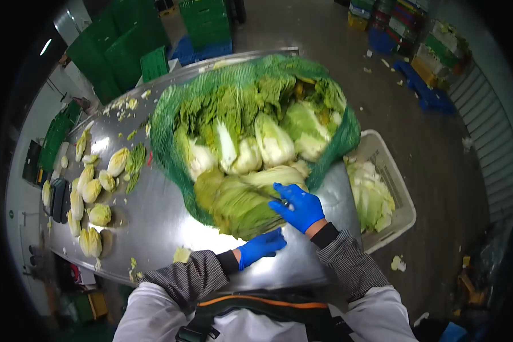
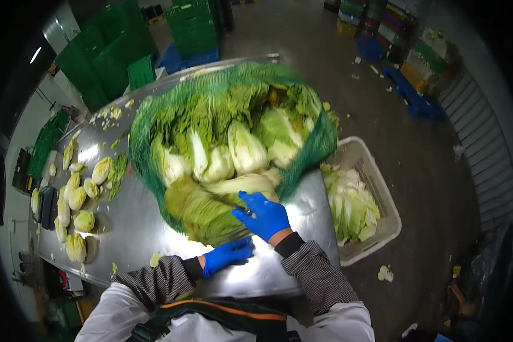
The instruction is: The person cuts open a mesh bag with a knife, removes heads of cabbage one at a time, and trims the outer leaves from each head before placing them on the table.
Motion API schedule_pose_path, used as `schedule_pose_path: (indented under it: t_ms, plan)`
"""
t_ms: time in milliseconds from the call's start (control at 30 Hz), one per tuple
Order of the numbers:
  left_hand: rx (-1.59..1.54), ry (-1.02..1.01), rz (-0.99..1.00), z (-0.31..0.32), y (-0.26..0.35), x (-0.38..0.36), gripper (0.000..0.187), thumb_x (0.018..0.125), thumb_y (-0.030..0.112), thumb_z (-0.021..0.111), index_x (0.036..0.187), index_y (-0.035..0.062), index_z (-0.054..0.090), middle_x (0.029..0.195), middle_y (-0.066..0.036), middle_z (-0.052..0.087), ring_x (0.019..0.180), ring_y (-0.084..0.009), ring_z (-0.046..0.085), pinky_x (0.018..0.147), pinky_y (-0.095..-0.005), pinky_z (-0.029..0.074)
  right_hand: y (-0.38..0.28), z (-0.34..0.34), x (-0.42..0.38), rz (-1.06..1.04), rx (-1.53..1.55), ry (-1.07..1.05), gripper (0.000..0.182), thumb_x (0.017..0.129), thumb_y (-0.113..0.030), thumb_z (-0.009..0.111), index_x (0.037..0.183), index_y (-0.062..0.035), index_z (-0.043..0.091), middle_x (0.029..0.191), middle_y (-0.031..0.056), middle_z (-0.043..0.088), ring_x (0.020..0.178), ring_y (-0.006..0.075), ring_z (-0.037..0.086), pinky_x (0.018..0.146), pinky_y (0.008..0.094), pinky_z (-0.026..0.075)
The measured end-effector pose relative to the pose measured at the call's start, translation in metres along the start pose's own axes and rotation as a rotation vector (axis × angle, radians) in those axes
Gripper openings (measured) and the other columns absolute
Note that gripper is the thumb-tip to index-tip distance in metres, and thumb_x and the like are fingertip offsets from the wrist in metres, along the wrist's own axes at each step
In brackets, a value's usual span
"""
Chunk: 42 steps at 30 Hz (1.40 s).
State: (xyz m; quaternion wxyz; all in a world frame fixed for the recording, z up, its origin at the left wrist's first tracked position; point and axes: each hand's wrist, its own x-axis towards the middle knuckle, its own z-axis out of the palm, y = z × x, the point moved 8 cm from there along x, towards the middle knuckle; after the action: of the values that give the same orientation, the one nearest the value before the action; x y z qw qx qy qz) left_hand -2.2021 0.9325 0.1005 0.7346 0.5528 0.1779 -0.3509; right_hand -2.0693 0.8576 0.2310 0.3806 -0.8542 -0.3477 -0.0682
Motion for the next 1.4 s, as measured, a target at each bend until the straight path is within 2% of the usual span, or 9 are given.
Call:
schedule_pose_path:
  t_ms: [67, 133, 200, 267, 333, 467, 567, 833, 1400]
  plan:
    - [0.403, -0.157, 0.17, 0.012, 0.003, -0.026, 0.064, 0.089, 0.025, 0.065, 0.14, 0.0014, 0.037, 0.128, -0.007, 0.054, 0.111, -0.0116, 0.051, 0.097, -0.0298, 0.041, 0.025, 0.008, -0.031, 0.233, 0.426, 0.1, 0.032, 0.088, -0.033, 0.062, 0.108, -0.008, 0.063, 0.092, 0.0076, 0.063, 0.072, 0.0178, 0.061, 0.068, 0.029, 0.05]
    - [0.669, 0.029, 0.362, 0.018, 0.066, -0.068, 0.065, 0.084, 0.027, 0.07, 0.136, 0.0008, 0.043, 0.126, -0.009, 0.056, 0.11, -0.0173, 0.054, 0.096, -0.0327, 0.042, 0.061, 0.001, -0.064, 0.692, 0.593, 0.183, 0.025, 0.088, -0.024, 0.064, 0.105, -0.0066, 0.061, 0.088, 0.0068, 0.063, 0.07, 0.0156, 0.059, 0.068, 0.028, 0.048]
    - [1.001, 0.416, 0.797, 0.009, 0.133, -0.097, 0.086, 0.073, 0.048, 0.074, 0.137, 0.0017, 0.04, 0.13, -0.022, 0.049, 0.117, -0.0347, 0.049, 0.096, -0.0431, 0.041, 0.082, -0.001, -0.088, 0.621, 0.401, 0.237, 0.023, 0.088, -0.022, 0.062, 0.104, -0.0063, 0.056, 0.083, 0.0084, 0.062, 0.077, 0.0187, 0.059, 0.073, 0.0305, 0.048]
    - [1.24, 0.76, 0.811, -0.012, 0.156, -0.087, 0.11, 0.062, 0.048, 0.082, 0.143, 0.0002, 0.026, 0.135, -0.028, 0.04, 0.124, -0.0419, 0.041, 0.104, -0.0448, 0.034, 0.094, 0.016, -0.115, 0.813, 0.378, 0.042, 0.024, 0.089, -0.019, 0.059, 0.111, -0.0098, 0.055, 0.083, 0.0082, 0.062, 0.078, 0.0196, 0.059, 0.074, 0.031, 0.048]
    - [1.289, 0.683, 0.421, -0.035, 0.115, -0.047, 0.126, 0.054, 0.054, 0.083, 0.146, 0.0017, 0.015, 0.14, -0.033, 0.03, 0.129, -0.0459, 0.032, 0.107, -0.0469, 0.029, 0.088, 0.02, -0.125, 0.784, 0.409, -0.019, 0.025, 0.09, -0.017, 0.056, 0.115, -0.0127, 0.055, 0.084, 0.0086, 0.062, 0.075, 0.0201, 0.06, 0.073, 0.0318, 0.048]
    - [1.179, 0.607, 0.585, -0.05, 0.095, -0.04, 0.12, 0.058, 0.049, 0.082, 0.147, 0.0026, 0.015, 0.145, -0.031, 0.023, 0.136, -0.0445, 0.023, 0.111, -0.0459, 0.023, 0.079, 0.016, -0.127, 0.897, 0.505, -0.221, 0.031, 0.092, -0.019, 0.052, 0.123, -0.0176, 0.053, 0.086, 0.0145, 0.064, 0.074, 0.0259, 0.063, 0.069, 0.0363, 0.049]
    - [1.163, 0.369, 0.689, -0.063, 0.097, -0.04, 0.115, 0.062, 0.042, 0.081, 0.148, 0.007, 0.014, 0.147, -0.03, 0.02, 0.136, -0.0434, 0.023, 0.112, -0.0446, 0.023, 0.068, -0.001, -0.099, 0.455, 0.138, -0.105, 0.029, 0.092, -0.022, 0.051, 0.121, -0.015, 0.052, 0.089, 0.019, 0.064, 0.078, 0.0316, 0.065, 0.067, 0.0406, 0.05]
    - [1.05, 0.135, 0.619, -0.079, 0.102, -0.021, 0.113, 0.066, 0.037, 0.081, 0.148, 0.0051, 0.011, 0.152, -0.025, 0.012, 0.142, -0.0357, 0.014, 0.115, -0.0396, 0.015, 0.069, 0.026, -0.048, 0.385, -0.248, -0.376, 0.016, 0.089, -0.014, 0.044, 0.097, -0.0023, 0.052, 0.089, 0.0208, 0.065, 0.077, 0.0387, 0.063, 0.067, 0.0483, 0.049]
    - [1.312, 0.27, 0.772, -0.036, 0.082, -0.06, 0.094, 0.072, 0.036, 0.075, 0.145, 0.0036, 0.025, 0.148, -0.023, 0.024, 0.138, -0.0383, 0.024, 0.111, -0.0483, 0.02, 0.149, 0.084, -0.033, 0.448, -0.165, -0.765, 0.029, 0.084, -0.029, 0.055, 0.101, -0.007, 0.064, 0.1, 0.0223, 0.064, 0.094, 0.039, 0.062, 0.081, 0.046, 0.049]
